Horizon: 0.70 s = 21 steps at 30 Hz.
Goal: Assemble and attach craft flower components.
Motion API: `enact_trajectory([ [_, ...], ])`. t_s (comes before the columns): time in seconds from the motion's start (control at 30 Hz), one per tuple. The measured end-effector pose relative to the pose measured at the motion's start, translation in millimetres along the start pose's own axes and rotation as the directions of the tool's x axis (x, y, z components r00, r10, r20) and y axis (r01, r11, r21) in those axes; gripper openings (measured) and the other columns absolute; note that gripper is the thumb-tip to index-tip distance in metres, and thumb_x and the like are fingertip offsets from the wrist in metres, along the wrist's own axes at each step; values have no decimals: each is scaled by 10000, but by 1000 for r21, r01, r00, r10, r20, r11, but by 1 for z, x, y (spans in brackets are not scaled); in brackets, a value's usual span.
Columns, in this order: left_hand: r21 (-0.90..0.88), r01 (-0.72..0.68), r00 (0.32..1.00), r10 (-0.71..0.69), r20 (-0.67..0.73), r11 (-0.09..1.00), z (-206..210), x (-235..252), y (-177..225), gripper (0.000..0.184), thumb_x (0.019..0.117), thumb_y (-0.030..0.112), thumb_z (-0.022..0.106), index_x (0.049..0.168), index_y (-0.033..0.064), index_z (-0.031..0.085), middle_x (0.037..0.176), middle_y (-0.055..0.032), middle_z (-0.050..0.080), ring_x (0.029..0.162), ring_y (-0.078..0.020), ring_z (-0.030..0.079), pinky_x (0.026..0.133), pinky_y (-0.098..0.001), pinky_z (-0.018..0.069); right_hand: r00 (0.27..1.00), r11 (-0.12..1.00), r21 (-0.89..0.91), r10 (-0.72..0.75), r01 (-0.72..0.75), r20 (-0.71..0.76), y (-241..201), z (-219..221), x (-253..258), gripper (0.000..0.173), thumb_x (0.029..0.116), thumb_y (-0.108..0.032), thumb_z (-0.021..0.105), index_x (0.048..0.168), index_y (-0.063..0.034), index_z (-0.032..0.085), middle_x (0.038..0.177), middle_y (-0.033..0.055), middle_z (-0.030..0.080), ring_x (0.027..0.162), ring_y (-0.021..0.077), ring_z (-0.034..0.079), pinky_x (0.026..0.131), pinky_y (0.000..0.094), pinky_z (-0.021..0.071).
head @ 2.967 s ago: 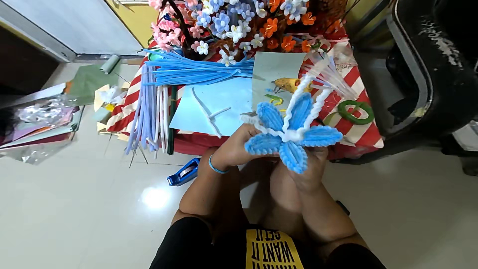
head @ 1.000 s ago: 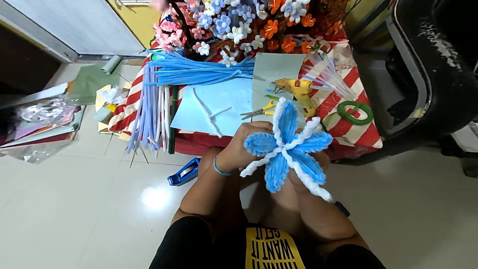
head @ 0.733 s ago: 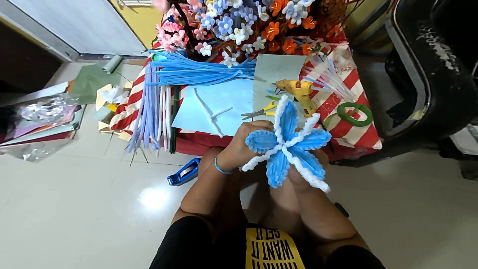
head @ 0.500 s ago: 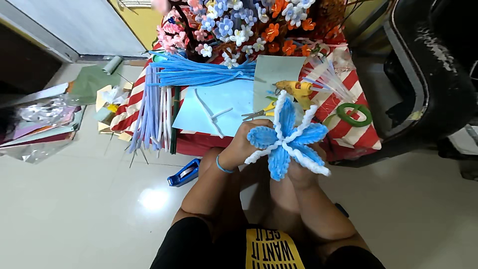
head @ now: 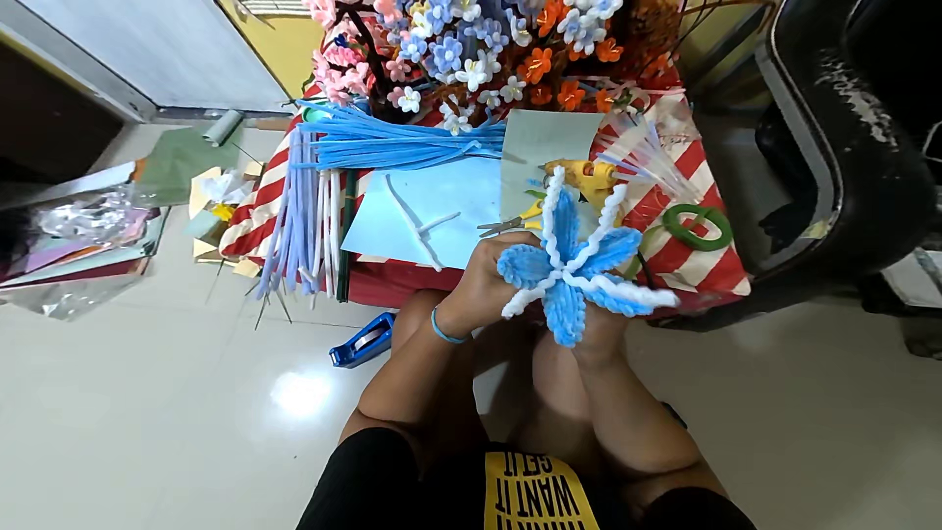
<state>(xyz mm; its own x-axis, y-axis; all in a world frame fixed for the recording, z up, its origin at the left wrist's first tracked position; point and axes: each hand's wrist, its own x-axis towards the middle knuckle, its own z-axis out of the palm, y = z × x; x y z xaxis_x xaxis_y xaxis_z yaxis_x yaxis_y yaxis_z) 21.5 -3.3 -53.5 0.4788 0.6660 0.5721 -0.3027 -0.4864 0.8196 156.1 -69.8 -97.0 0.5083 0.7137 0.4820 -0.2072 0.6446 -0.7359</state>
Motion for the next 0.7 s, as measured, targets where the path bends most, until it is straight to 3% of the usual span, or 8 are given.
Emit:
enact_trajectory([
  [0.13, 33, -121, 991, 119, 53, 992, -1, -3, 12, 50, 865, 18, 684, 834, -21, 679, 872, -9, 684, 889, 17, 634, 812, -160, 535, 998, 997, -70, -19, 23, 65, -11, -4, -12, 154, 955, -122, 672, 1039, -203, 772, 994, -101, 760, 924, 8, 705, 839, 232, 599],
  [0.27, 14, -116, 992, 115, 51, 993, 1, -6, 13, 69, 891, 39, 675, 851, -16, 687, 895, 7, 699, 921, 34, 636, 840, -154, 532, 997, 997, -52, -55, 59, 62, -13, -3, -14, 174, 981, -122, 638, 1065, -188, 775, 1022, -83, 759, 964, 19, 701, 873, 237, 590],
  [0.43, -24, 18, 1000, -17, 26, 1000, 1, -5, 2, 69, 881, 51, 707, 943, 21, 700, 898, 62, 706, 876, 55, 649, 813, -165, 560, 999, 999, -2, -47, 47, -1, -5, 1, -5, 170, 949, -91, 676, 1012, -200, 791, 974, -73, 763, 907, 34, 710, 831, 256, 604],
  [0.53, -15, 152, 988, -152, -16, 988, 5, -3, 7, 99, 827, -21, 673, 915, 24, 683, 823, 77, 680, 803, 70, 632, 751, -151, 549, 996, 995, 40, -91, 91, -6, -1, 3, -1, 202, 939, -86, 704, 1047, -229, 797, 1017, -74, 764, 942, 36, 709, 861, 257, 599],
  [0.7, -70, 230, 970, -234, -64, 971, 8, -1, 7, 218, 769, -70, 651, 874, 120, 676, 784, 147, 683, 765, 96, 637, 709, -135, 555, 994, 992, 69, -107, 107, -2, 4, 5, 3, 202, 922, -85, 735, 1055, -220, 803, 1010, -59, 765, 932, 45, 712, 852, 258, 604],
])
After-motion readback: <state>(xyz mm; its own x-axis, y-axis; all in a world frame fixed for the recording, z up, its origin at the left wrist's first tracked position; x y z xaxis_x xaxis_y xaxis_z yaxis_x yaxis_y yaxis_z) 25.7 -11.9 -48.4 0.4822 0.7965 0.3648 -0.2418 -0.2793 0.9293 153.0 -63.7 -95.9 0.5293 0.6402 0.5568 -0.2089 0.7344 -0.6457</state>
